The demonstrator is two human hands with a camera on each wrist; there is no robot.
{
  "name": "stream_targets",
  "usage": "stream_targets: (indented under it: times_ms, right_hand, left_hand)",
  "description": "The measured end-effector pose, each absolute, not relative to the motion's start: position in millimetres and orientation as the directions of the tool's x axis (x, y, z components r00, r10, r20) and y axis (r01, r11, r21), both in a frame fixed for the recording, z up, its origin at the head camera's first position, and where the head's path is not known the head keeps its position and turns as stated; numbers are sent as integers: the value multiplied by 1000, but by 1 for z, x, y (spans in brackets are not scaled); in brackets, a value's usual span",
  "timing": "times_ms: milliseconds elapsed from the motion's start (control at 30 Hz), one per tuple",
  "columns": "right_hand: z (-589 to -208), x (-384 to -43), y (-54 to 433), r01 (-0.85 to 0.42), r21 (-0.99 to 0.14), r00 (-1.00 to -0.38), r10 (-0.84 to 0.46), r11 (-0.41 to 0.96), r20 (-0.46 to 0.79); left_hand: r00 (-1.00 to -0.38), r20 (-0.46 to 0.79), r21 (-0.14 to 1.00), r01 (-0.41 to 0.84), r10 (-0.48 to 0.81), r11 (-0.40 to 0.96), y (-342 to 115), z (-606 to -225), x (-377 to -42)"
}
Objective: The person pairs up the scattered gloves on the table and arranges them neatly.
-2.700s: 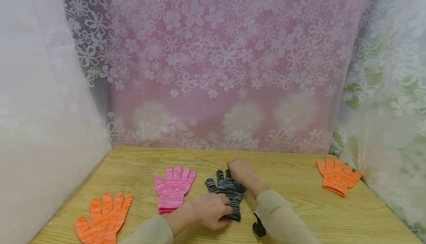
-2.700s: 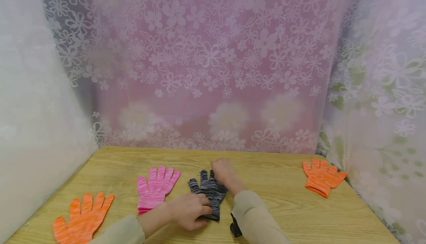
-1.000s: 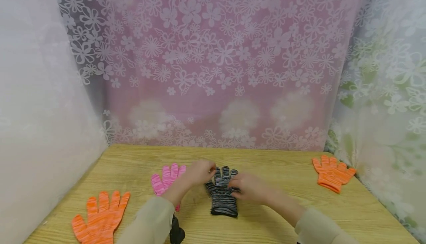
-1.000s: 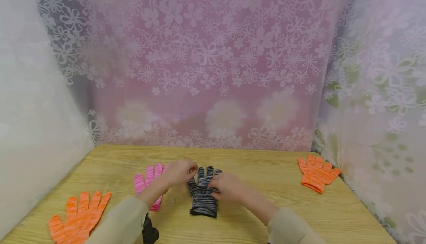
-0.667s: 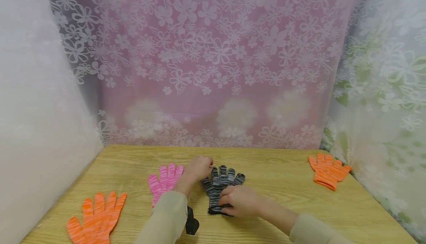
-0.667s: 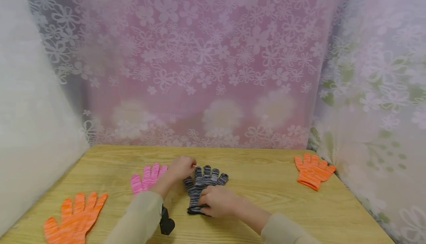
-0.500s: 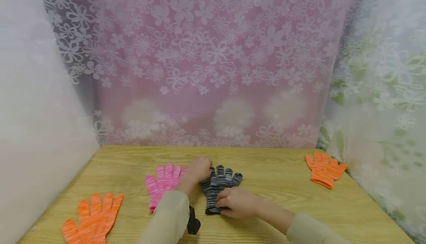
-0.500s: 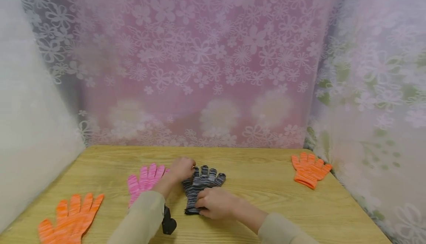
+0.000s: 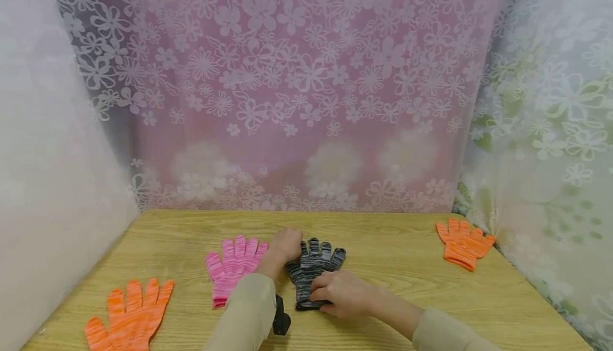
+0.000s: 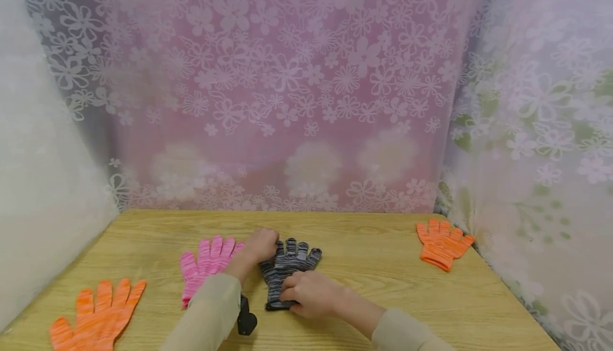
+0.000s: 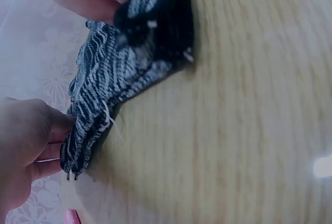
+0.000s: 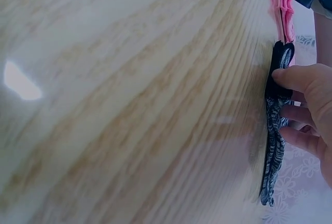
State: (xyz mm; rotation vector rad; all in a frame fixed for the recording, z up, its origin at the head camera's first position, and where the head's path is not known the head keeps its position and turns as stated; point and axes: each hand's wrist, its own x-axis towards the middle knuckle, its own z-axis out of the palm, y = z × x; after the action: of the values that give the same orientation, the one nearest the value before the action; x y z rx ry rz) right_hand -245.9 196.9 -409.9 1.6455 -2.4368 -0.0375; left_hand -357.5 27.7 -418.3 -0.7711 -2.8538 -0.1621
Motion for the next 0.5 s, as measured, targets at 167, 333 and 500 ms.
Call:
stream_targets:
  times_ms: [167, 333, 500]
  right_hand:
    - [-411, -247, 199, -919, 128, -351, -923, 372, 159]
    - [-413, -247, 200, -922, 117, -348, -924, 368, 162]
    - [-413, -246, 200, -920, 141, -342, -925, 365, 167]
  left_hand:
    - [-825, 250, 13, 526, 507, 850, 26, -419, -361]
    - [-812, 276, 12, 538, 515, 843, 26, -420, -362]
    - [-814, 272, -3, 532, 513, 847, 26, -421, -360]
